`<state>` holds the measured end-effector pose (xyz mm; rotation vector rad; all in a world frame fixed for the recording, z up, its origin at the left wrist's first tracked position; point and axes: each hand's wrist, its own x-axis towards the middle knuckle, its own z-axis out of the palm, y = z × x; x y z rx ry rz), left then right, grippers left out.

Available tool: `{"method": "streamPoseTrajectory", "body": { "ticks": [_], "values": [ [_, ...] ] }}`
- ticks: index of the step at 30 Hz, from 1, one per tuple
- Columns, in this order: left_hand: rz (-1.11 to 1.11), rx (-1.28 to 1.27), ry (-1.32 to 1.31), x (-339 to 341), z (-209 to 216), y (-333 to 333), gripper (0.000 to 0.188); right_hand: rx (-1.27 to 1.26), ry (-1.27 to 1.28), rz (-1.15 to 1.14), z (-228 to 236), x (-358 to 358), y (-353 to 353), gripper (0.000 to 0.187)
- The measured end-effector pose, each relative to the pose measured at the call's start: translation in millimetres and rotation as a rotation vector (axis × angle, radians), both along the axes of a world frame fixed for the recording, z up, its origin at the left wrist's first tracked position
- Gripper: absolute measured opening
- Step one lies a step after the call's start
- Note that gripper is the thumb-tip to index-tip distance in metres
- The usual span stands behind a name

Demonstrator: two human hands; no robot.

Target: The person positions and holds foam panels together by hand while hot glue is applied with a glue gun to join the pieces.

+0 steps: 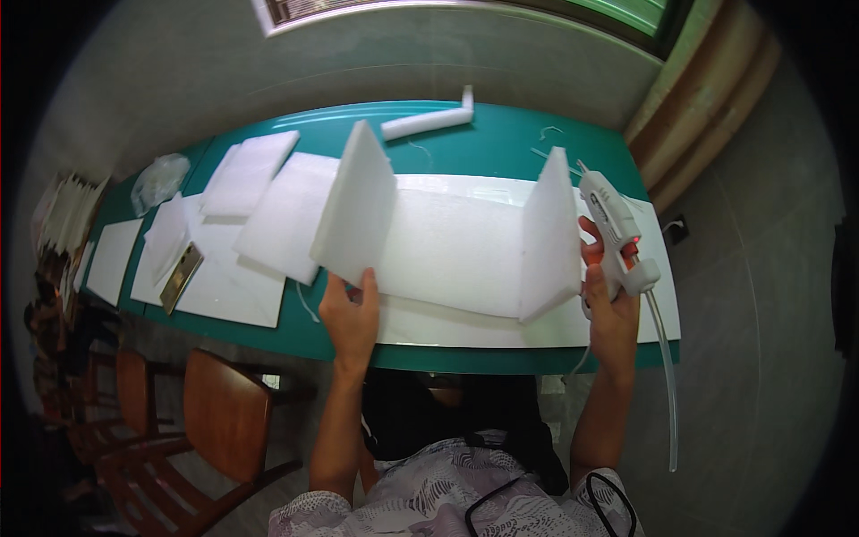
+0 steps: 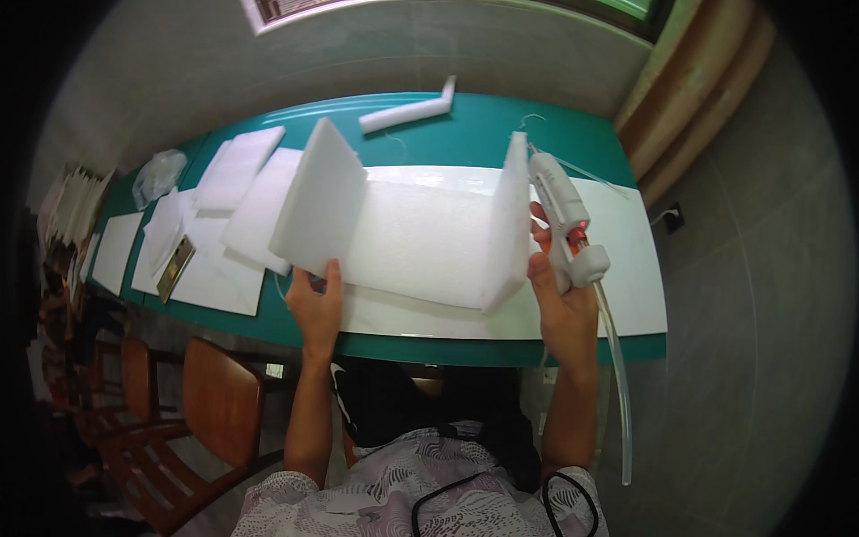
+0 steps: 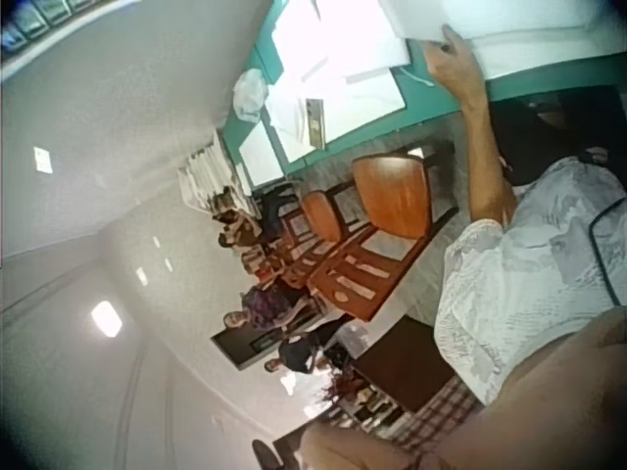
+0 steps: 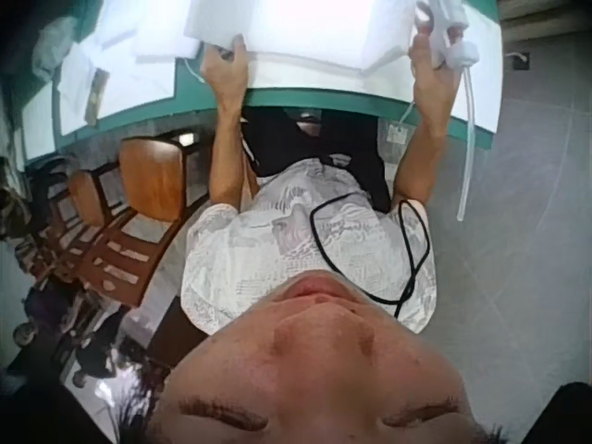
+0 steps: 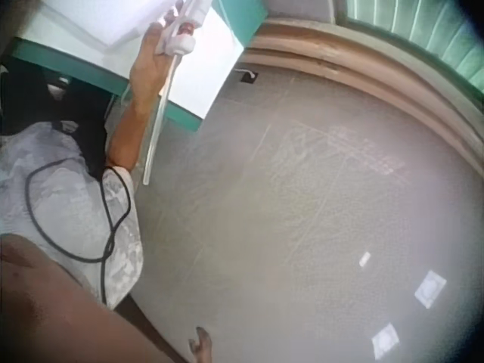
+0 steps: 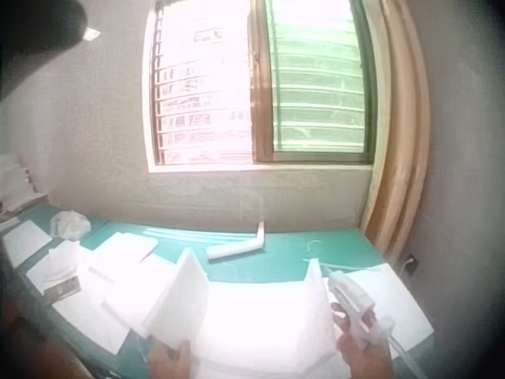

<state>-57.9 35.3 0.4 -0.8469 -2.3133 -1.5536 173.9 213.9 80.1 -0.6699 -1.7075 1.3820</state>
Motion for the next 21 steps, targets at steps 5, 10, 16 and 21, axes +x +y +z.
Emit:
{"method": "streamPoseTrajectory", "body": {
  "ticks": [5, 10, 16, 21],
  "values": [
    [-0.012, -0.031, -0.015, 2.6, 4.3, -0.7, 0.025, -0.018, 0.079, -0.003, -9.0, 4.1, 1.9, 0.043],
    [-0.09, 0.007, -0.022, 7.8, -6.1, 0.0, 0.023, -0.049, 0.153, -0.062, -23.2, 18.8, 5.0, 0.038],
    [-0.161, -0.024, 0.017, 14.3, -11.9, 4.6, 0.028, -0.061, 0.179, -0.153, -33.8, 39.8, 8.1, 0.034],
    [-0.223, -0.018, 0.095, 16.8, -11.9, 9.1, 0.035, -0.09, 0.169, -0.243, -37.5, 57.0, 3.7, 0.036]
  ]
}}
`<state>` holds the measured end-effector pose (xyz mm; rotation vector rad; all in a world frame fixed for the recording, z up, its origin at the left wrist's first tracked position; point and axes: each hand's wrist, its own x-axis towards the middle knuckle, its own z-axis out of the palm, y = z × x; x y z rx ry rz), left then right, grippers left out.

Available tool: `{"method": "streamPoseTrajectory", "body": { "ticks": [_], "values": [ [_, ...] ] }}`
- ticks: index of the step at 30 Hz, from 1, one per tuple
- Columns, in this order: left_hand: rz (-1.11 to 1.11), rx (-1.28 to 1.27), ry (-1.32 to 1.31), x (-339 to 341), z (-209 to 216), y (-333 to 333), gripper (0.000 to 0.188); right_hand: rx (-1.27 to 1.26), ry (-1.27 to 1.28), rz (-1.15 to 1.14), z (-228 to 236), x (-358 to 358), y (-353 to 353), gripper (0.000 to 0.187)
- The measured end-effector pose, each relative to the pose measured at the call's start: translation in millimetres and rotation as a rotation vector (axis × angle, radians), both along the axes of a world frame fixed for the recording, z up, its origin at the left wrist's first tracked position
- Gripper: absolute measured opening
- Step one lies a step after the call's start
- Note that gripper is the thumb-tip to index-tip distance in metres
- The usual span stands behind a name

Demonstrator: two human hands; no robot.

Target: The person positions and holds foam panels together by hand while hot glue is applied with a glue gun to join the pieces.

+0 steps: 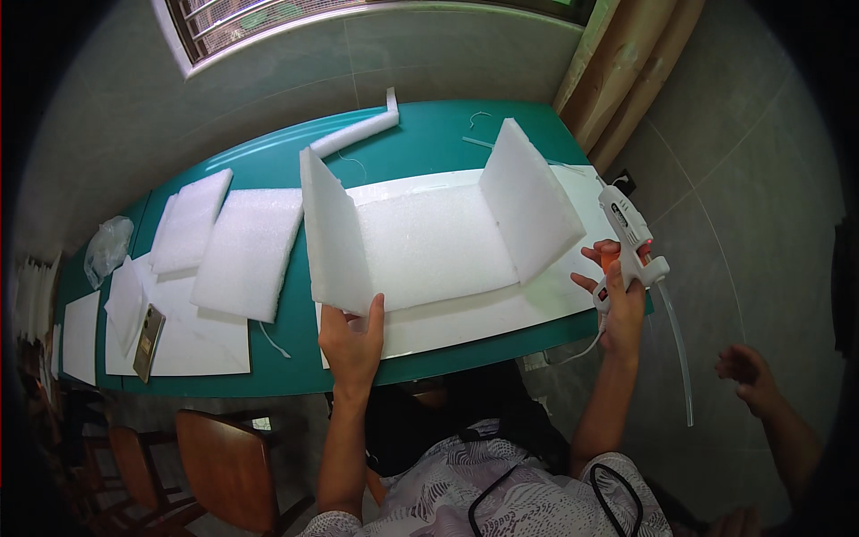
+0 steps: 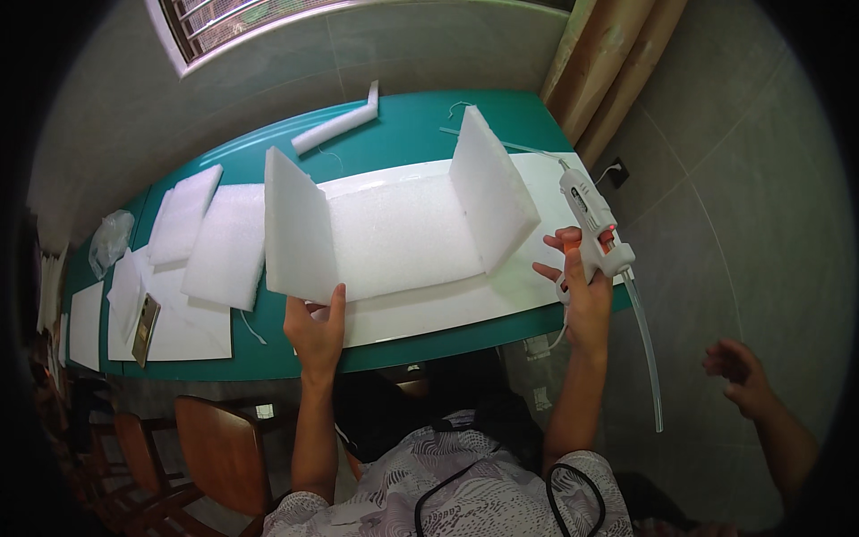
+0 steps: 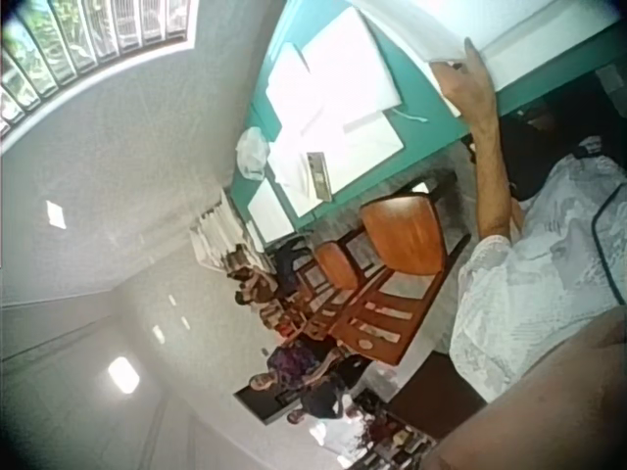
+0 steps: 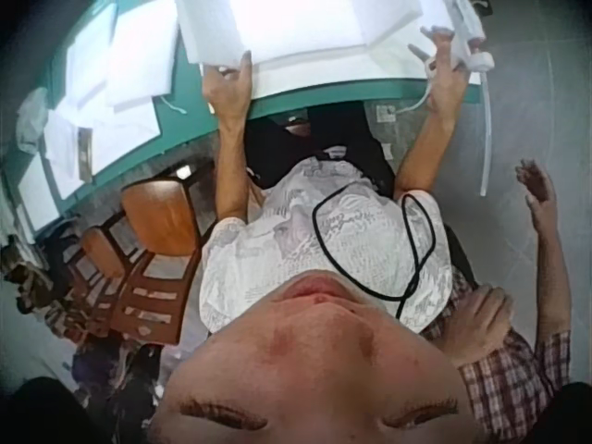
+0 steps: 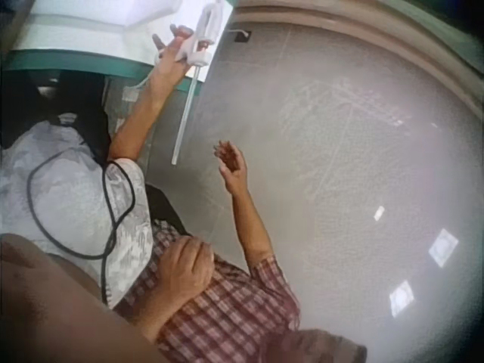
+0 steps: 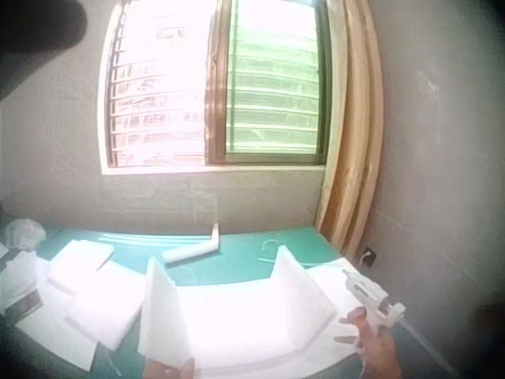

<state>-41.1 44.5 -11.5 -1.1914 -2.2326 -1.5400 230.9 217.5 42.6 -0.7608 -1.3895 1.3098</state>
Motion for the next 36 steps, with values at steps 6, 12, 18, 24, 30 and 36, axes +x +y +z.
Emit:
{"method": "streamPoseTrajectory", "body": {
  "ticks": [6, 12, 18, 24, 30, 36],
  "values": [
    [-0.003, 0.019, -0.042, -2.5, -6.5, -1.4, 0.036, 0.005, 0.005, -0.004, -9.9, 7.3, -2.0, 0.04],
    [-0.007, 0.022, -0.02, -5.2, -9.2, -3.0, 0.037, -0.044, 0.038, 0.043, -14.9, 9.5, -5.2, 0.043],
    [-0.015, 0.027, -0.005, -6.3, -9.1, -5.3, 0.036, -0.103, 0.063, 0.113, -21.3, 8.3, -11.4, 0.039],
    [-0.023, 0.033, -0.013, -7.3, -13.8, -6.1, 0.034, -0.06, 0.168, 0.117, -33.5, 6.2, -22.8, 0.032],
    [-0.024, 0.044, -0.023, -6.2, -12.8, -5.3, 0.033, -0.278, 0.221, 0.266, -29.8, 13.0, -27.9, 0.042],
    [-0.024, 0.041, -0.056, -8.1, -12.6, -7.1, 0.032, -0.315, 0.533, 0.301, -16.1, 20.9, -54.2, 0.066]
  ]
}}
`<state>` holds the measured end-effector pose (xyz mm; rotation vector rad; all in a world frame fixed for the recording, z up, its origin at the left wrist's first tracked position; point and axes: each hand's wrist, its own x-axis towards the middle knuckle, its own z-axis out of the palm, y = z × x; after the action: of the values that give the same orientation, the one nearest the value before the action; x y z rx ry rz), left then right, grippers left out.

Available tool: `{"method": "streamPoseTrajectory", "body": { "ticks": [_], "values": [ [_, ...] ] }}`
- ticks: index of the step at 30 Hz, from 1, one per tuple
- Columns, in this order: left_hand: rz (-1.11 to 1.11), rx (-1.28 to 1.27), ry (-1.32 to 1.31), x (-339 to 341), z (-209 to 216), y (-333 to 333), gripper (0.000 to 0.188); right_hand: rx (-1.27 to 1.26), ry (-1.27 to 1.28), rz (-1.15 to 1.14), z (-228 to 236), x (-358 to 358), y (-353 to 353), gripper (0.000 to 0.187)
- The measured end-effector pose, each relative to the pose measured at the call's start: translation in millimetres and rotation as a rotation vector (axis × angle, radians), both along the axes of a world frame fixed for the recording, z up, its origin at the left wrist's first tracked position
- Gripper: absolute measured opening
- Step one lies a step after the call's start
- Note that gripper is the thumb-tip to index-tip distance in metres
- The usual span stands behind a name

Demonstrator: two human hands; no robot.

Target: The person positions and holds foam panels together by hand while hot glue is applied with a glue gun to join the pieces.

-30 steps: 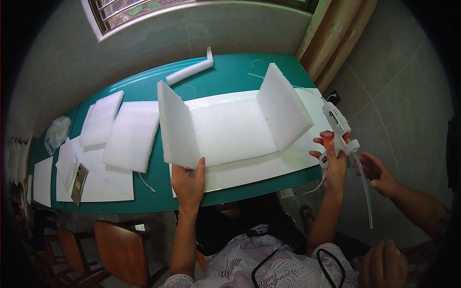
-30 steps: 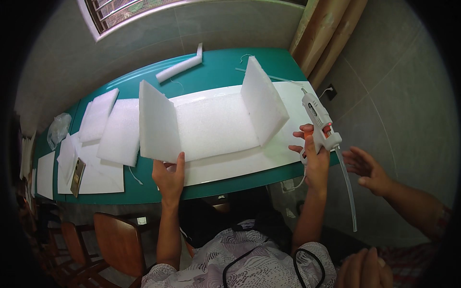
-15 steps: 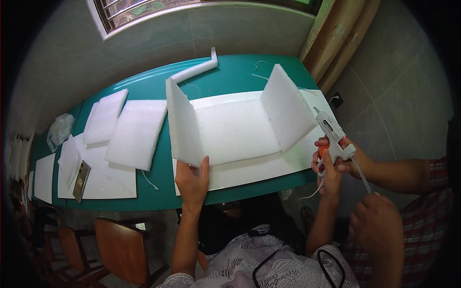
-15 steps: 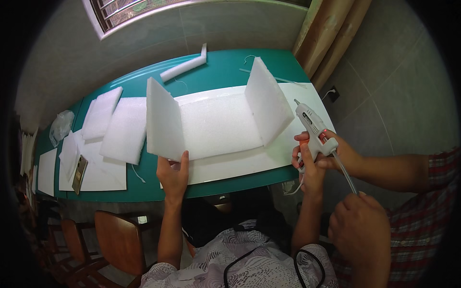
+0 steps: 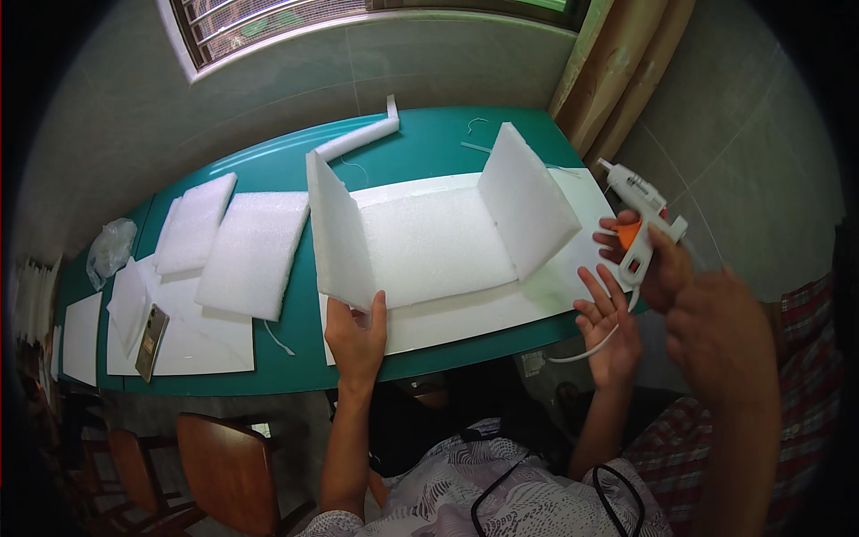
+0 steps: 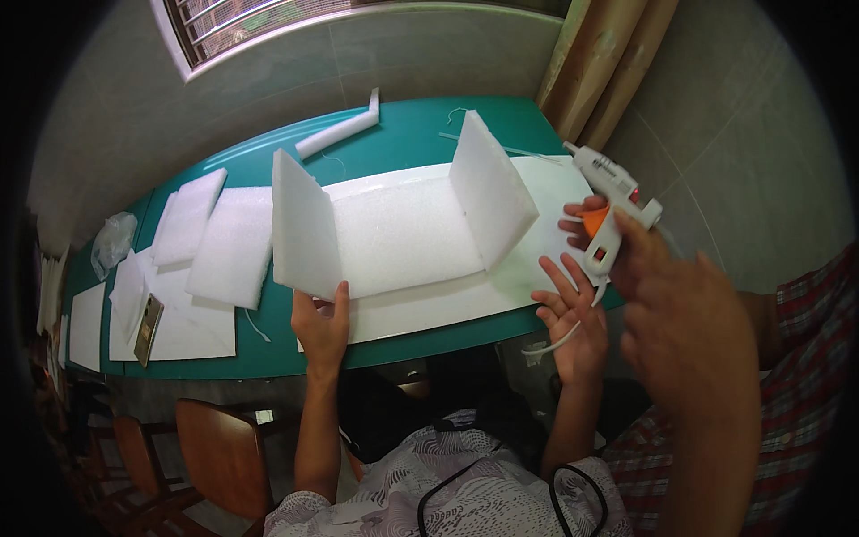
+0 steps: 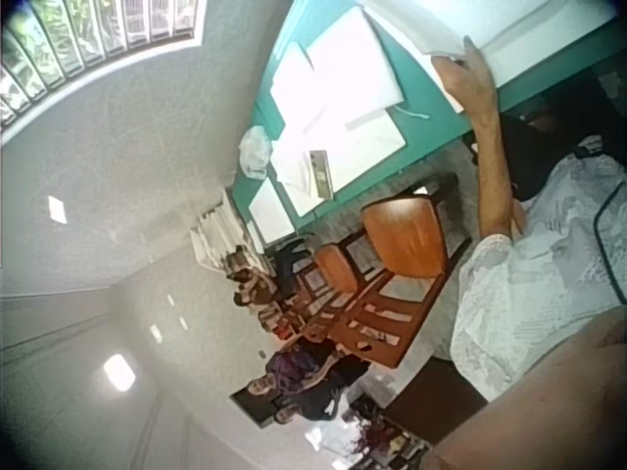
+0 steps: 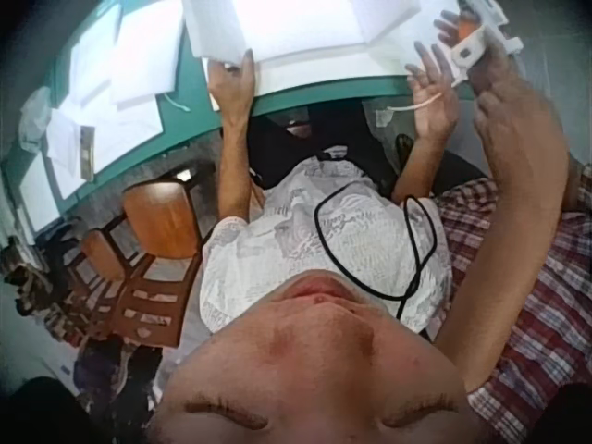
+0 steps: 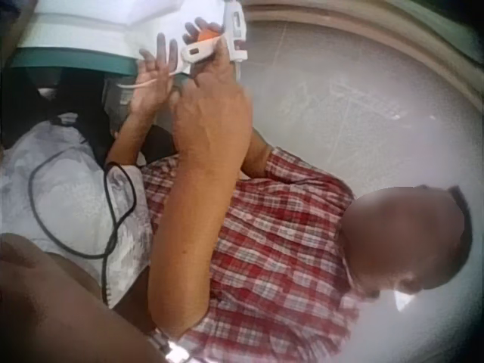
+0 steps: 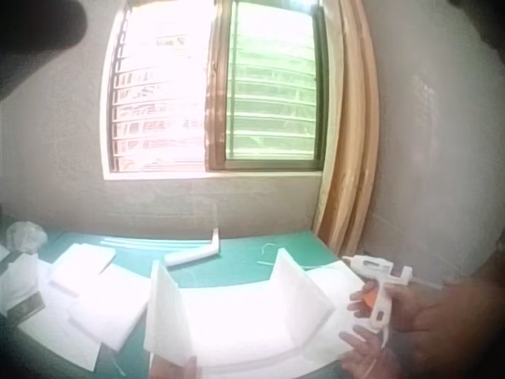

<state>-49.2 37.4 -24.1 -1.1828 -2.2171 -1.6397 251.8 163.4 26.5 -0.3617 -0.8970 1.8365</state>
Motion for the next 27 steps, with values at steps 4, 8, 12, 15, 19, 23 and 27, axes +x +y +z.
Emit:
{"method": "streamPoseTrajectory", "body": {
  "ticks": [4, 8, 12, 15, 19, 23, 27],
  "values": [
    [-0.001, -0.014, 0.035, 0.5, -3.9, 2.2, 0.032, -0.035, -0.284, -0.206, -32.6, 12.9, -14.5, 0.045],
    [-0.011, -0.015, 0.024, 3.1, -1.5, 5.0, 0.034, 0.206, -0.696, -0.551, -51.0, 18.9, -26.5, 0.041],
    [-0.005, 0.004, 0.056, -2.9, 0.9, -2.7, 0.034, 0.49, -1.086, -0.893, -64.3, 7.0, -39.7, 0.037],
    [-0.024, -0.005, 0.072, 1.5, 3.7, 3.4, 0.033, 0.474, -0.949, -0.952, -56.0, -8.6, -47.9, 0.031],
    [-0.013, 0.018, 0.068, 1.9, 2.7, 3.2, 0.032, 0.364, -0.913, -0.739, -62.9, -14.4, -47.5, 0.027],
    [-0.02, -0.014, 0.056, -0.6, -3.4, 2.4, 0.033, 0.382, -0.927, -0.622, -69.3, -18.6, -43.5, 0.02],
    [-0.022, 0.001, 0.052, -0.1, -1.8, 1.9, 0.034, 0.294, -0.907, -0.505, -69.8, -23.9, -42.1, 0.018]
  ]
}}
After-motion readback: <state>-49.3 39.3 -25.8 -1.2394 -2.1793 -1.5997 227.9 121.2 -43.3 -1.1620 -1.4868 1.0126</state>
